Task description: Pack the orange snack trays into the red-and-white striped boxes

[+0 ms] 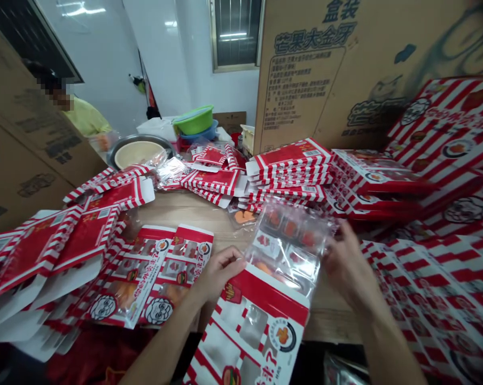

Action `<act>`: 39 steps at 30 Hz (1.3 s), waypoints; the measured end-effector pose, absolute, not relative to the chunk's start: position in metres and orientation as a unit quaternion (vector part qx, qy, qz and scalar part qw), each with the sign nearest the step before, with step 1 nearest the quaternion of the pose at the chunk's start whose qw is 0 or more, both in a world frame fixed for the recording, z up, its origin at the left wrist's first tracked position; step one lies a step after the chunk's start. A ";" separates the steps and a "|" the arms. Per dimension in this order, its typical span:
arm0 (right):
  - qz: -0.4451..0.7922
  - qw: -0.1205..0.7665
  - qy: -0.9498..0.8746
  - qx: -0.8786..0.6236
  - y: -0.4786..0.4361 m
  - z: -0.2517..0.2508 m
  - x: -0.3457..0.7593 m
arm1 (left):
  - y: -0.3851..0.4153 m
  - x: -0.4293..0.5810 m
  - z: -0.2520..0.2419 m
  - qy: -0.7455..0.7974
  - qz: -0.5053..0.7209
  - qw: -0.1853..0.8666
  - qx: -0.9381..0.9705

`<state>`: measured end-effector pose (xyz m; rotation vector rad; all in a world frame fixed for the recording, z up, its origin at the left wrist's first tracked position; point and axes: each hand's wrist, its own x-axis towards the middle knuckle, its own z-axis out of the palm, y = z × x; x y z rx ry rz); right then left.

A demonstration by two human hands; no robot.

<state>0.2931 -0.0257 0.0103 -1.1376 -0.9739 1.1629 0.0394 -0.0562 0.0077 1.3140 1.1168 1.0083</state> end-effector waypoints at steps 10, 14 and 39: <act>0.597 0.320 -0.652 -0.341 -0.050 0.021 0.264 | -0.060 0.039 0.003 0.485 0.536 0.474 0.503; 0.697 0.287 -0.570 -0.327 -0.066 0.014 0.241 | -0.064 0.032 0.008 0.549 0.485 0.456 0.506; 0.571 0.189 -0.649 -0.466 0.059 -0.036 0.130 | -0.168 -0.064 -0.066 0.765 0.282 0.202 0.542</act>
